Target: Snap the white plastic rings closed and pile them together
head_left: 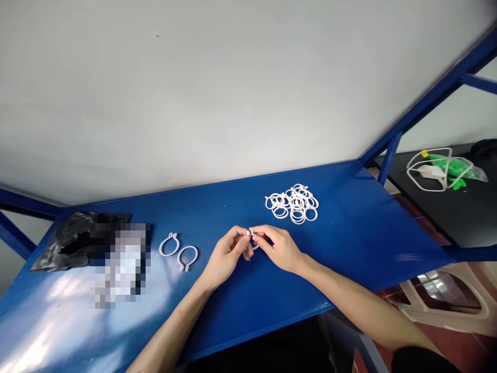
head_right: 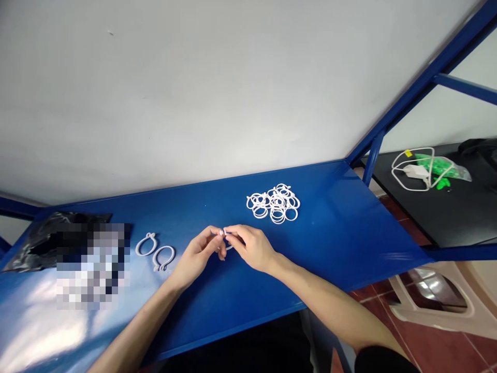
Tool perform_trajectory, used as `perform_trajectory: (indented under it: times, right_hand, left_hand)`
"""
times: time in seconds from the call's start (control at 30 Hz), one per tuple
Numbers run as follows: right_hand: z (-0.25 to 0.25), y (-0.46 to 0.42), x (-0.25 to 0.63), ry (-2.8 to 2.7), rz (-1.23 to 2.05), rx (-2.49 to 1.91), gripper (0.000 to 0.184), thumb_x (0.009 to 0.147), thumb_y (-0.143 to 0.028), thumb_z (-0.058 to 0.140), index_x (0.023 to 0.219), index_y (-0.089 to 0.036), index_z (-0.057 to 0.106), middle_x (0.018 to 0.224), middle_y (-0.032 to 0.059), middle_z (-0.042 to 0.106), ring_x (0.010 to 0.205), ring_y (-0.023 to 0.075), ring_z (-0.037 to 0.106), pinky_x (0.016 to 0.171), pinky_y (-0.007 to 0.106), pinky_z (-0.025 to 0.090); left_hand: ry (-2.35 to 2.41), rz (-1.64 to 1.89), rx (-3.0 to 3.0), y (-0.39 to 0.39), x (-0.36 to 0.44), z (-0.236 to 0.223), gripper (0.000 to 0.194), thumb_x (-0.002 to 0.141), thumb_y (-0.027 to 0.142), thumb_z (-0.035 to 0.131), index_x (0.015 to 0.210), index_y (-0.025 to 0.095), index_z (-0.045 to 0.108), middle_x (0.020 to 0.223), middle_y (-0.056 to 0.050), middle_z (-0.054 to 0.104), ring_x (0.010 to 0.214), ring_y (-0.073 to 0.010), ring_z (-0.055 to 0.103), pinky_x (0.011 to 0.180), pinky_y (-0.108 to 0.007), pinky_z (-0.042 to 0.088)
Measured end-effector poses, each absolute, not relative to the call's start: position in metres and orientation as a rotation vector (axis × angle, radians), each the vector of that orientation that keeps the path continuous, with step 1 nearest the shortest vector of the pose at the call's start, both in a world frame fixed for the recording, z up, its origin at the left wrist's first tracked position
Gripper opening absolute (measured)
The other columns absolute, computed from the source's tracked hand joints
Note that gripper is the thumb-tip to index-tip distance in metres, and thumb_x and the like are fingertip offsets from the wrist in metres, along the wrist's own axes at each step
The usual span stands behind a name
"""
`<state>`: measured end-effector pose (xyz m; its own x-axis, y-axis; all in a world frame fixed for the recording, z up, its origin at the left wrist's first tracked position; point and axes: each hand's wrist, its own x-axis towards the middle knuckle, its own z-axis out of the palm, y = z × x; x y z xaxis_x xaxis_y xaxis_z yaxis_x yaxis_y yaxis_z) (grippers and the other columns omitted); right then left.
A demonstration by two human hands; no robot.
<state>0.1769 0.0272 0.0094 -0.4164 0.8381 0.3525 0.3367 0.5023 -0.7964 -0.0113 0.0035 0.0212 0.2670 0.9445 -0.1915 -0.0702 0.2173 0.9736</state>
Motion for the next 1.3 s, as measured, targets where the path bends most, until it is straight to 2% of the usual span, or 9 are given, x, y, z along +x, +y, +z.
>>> perform_trajectory:
  times: [0.17,0.33,0.5,0.63,0.7,0.9,1.03,1.23,1.3]
  right_hand:
    - [0.0087,0.0295,0.1787,-1.996,0.761,-0.930,0.017,0.104,-0.026,0.054,0.109,-0.024,0.070,0.094,0.0029,0.073,0.083,0.0151,0.071,0.076,0.028,0.057]
    - [0.0107,0.0286,0.1801,-2.016,0.588,-0.982,0.026,0.104,-0.028,0.053,0.127,-0.024,0.064,0.113,0.0089,0.065,0.097,0.0184,0.069,0.081,0.032,0.060]
    - [0.0151,0.0231,0.1757,-2.131,0.396,-0.822,0.034,0.094,-0.040,0.069,0.123,-0.022,0.061,0.107,0.0090,0.069,0.096,0.0219,0.068,0.080,0.037,0.061]
    - [0.0104,0.0214,0.1737,-2.158,0.301,-0.788,0.026,0.099,-0.022,0.061,0.125,-0.024,0.060,0.104,0.0073,0.073,0.091,0.0196,0.070,0.078,0.034,0.060]
    - [0.0078,0.0225,0.1750,-2.127,0.310,-0.813,0.024,0.101,-0.016,0.056,0.123,-0.024,0.062,0.102,0.0064,0.074,0.090,0.0189,0.071,0.076,0.032,0.060]
    - [0.0111,0.0272,0.1789,-1.953,0.511,-0.891,0.016,0.101,-0.019,0.056,0.111,-0.023,0.068,0.094,0.0053,0.072,0.079,0.0155,0.069,0.068,0.028,0.058]
    - [0.0144,0.0281,0.1787,-1.925,0.557,-0.870,0.014,0.101,-0.018,0.057,0.108,-0.022,0.069,0.091,0.0047,0.072,0.074,0.0139,0.068,0.065,0.026,0.057]
    - [0.0111,0.0269,0.1793,-1.949,0.577,-0.857,0.013,0.101,-0.020,0.057,0.104,-0.022,0.070,0.088,0.0047,0.072,0.075,0.0146,0.069,0.062,0.025,0.056]
    - [0.0081,0.0265,0.1795,-1.960,0.579,-0.845,0.012,0.101,-0.020,0.058,0.104,-0.021,0.070,0.087,0.0046,0.071,0.075,0.0143,0.069,0.060,0.024,0.055]
  left_hand:
    - [1.062,0.902,1.121,0.0043,-0.0131,0.0212,0.043,0.092,0.059,0.063,0.103,0.018,0.059,0.075,-0.002,0.072,0.065,-0.0131,0.063,0.067,-0.027,0.051]
    - [1.064,0.942,1.050,0.0041,-0.0121,0.0224,0.044,0.089,0.059,0.067,0.101,0.019,0.056,0.078,-0.003,0.075,0.066,-0.0145,0.066,0.070,-0.029,0.054]
    - [1.063,1.020,0.994,0.0035,-0.0102,0.0244,0.043,0.087,0.059,0.069,0.094,0.020,0.053,0.079,-0.001,0.072,0.065,-0.0140,0.067,0.070,-0.029,0.055]
    - [1.094,1.005,1.068,0.0038,-0.0084,0.0213,0.042,0.086,0.059,0.069,0.086,0.018,0.059,0.076,0.000,0.068,0.064,-0.0128,0.064,0.067,-0.027,0.054]
    - [1.145,0.981,1.136,0.0039,-0.0082,0.0187,0.041,0.087,0.058,0.066,0.086,0.018,0.062,0.076,0.000,0.066,0.066,-0.0130,0.063,0.066,-0.027,0.054]
    - [1.497,1.094,1.376,0.0027,-0.0115,0.0200,0.029,0.093,0.048,0.061,0.089,0.020,0.062,0.075,0.001,0.065,0.063,-0.0120,0.059,0.061,-0.024,0.049]
    - [1.332,1.049,1.380,0.0015,-0.0121,0.0208,0.030,0.092,0.047,0.064,0.106,0.020,0.069,0.095,-0.004,0.074,0.076,-0.0151,0.066,0.067,-0.026,0.054]
    - [1.239,1.036,1.162,0.0014,-0.0099,0.0150,0.038,0.089,0.051,0.067,0.106,0.017,0.073,0.094,-0.007,0.077,0.077,-0.0171,0.067,0.065,-0.027,0.055]
    - [1.243,1.008,1.162,0.0021,-0.0097,0.0150,0.038,0.090,0.052,0.065,0.101,0.017,0.074,0.088,-0.006,0.076,0.073,-0.0165,0.066,0.063,-0.026,0.054]
